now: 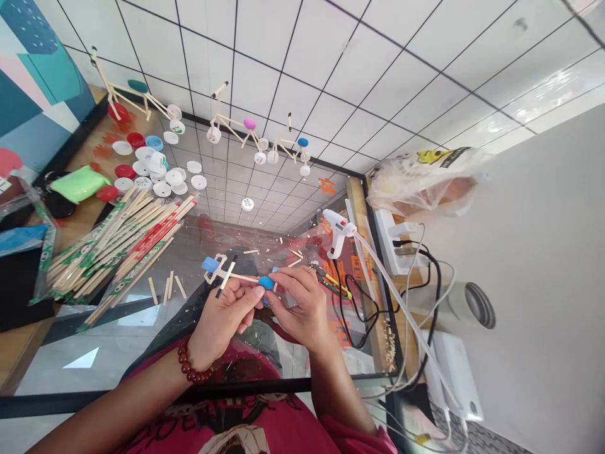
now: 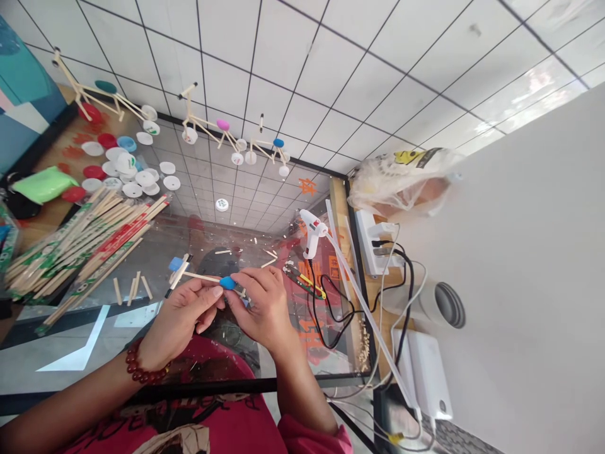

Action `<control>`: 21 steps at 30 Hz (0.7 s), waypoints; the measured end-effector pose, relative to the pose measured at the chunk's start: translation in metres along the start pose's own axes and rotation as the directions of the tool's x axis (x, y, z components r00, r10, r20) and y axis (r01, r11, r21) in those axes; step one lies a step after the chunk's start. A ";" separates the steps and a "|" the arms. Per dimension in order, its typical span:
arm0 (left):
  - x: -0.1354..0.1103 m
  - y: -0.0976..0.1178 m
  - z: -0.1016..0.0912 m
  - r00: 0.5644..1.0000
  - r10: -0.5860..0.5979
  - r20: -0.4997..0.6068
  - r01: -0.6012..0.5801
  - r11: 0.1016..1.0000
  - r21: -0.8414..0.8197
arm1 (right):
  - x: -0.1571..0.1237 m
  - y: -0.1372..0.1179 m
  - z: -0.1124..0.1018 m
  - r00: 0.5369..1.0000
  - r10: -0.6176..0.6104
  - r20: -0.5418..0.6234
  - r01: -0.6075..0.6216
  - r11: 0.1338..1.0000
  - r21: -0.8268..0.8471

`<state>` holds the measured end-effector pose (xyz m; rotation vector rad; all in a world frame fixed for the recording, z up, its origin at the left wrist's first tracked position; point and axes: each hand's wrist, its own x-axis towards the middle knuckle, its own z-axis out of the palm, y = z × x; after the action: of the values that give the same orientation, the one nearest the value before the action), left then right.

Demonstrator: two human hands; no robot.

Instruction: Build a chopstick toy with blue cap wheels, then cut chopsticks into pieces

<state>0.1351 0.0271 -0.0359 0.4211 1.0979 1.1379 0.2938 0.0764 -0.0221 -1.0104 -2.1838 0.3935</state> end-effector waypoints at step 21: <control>0.000 -0.006 -0.002 0.997 0.039 -0.063 -0.038 0.999 0.004 | 0.000 0.001 0.005 1.000 -0.022 -0.012 0.023 0.997 0.067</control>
<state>0.1367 0.0241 -0.0418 0.4125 1.1504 1.1905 0.2905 0.0771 -0.0259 -0.9483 -2.1556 0.4465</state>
